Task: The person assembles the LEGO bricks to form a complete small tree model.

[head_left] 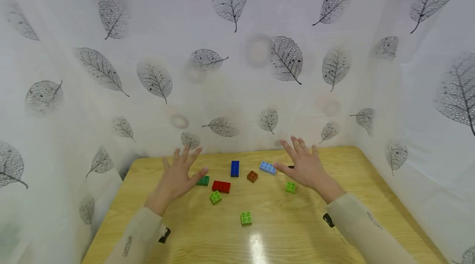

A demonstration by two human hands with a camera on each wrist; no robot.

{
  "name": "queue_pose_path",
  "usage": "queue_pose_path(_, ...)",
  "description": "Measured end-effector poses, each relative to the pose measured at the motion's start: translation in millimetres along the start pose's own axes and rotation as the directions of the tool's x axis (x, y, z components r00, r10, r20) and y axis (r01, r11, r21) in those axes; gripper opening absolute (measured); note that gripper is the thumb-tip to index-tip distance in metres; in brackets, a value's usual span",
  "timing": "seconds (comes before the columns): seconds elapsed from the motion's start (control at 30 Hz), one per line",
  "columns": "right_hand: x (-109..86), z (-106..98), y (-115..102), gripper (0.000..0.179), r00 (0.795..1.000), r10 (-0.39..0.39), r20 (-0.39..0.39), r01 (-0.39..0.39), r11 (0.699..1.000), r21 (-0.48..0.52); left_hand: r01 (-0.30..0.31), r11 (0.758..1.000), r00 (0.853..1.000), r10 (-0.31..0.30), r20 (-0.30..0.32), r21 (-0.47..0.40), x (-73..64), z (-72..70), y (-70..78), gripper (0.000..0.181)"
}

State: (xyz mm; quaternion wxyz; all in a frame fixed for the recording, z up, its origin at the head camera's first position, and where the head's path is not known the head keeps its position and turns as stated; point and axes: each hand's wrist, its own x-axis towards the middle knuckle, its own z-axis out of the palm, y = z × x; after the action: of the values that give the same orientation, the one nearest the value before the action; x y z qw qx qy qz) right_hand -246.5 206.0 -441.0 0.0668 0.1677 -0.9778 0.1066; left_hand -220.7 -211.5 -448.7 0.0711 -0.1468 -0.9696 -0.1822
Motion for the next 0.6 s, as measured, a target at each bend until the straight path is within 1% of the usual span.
queue_pose_path(0.07,-3.1,2.0,-3.0,0.09,0.999,-0.032,-0.011,0.033,0.998,0.049,-0.007,0.999,1.0,0.007,0.0,-0.032,-3.4,1.9,-0.3,0.077)
queue_pose_path(0.13,-6.4,3.7,-6.7,0.089,0.998,-0.064,-0.022,0.066,0.99,0.128,-0.013,0.997,1.0,0.013,-0.003,-0.074,-7.1,4.3,-0.7,0.077)
queue_pose_path(0.2,-10.3,5.7,-11.2,0.087,0.996,-0.09,-0.028,0.094,0.971,0.219,-0.014,0.993,1.0,0.014,-0.004,-0.113,-10.9,7.8,-1.3,0.077)
queue_pose_path(0.3,-17.7,9.7,-19.1,0.084,0.994,-0.1,-0.033,0.105,0.933,0.344,-0.025,0.981,1.0,0.022,-0.018,-0.19,-15.7,15.0,-2.8,0.075)
queue_pose_path(0.4,-25.9,16.1,-28.0,0.079,0.994,-0.097,-0.041,0.105,0.899,0.425,-0.038,0.968,0.999,0.03,-0.034,-0.249,-20.4,23.5,-3.2,0.073)
queue_pose_path(0.47,-31.3,21.7,-33.6,0.073,0.993,-0.103,-0.052,0.116,0.884,0.453,-0.035,0.957,0.999,0.024,-0.045,-0.287,-23.6,29.6,-3.0,0.069)
queue_pose_path(0.6,-42.4,34.9,-43.2,0.06,0.992,-0.116,-0.058,0.129,0.854,0.504,-0.005,0.93,0.998,-0.017,-0.057,-0.369,-31.9,41.8,-1.0,0.059)
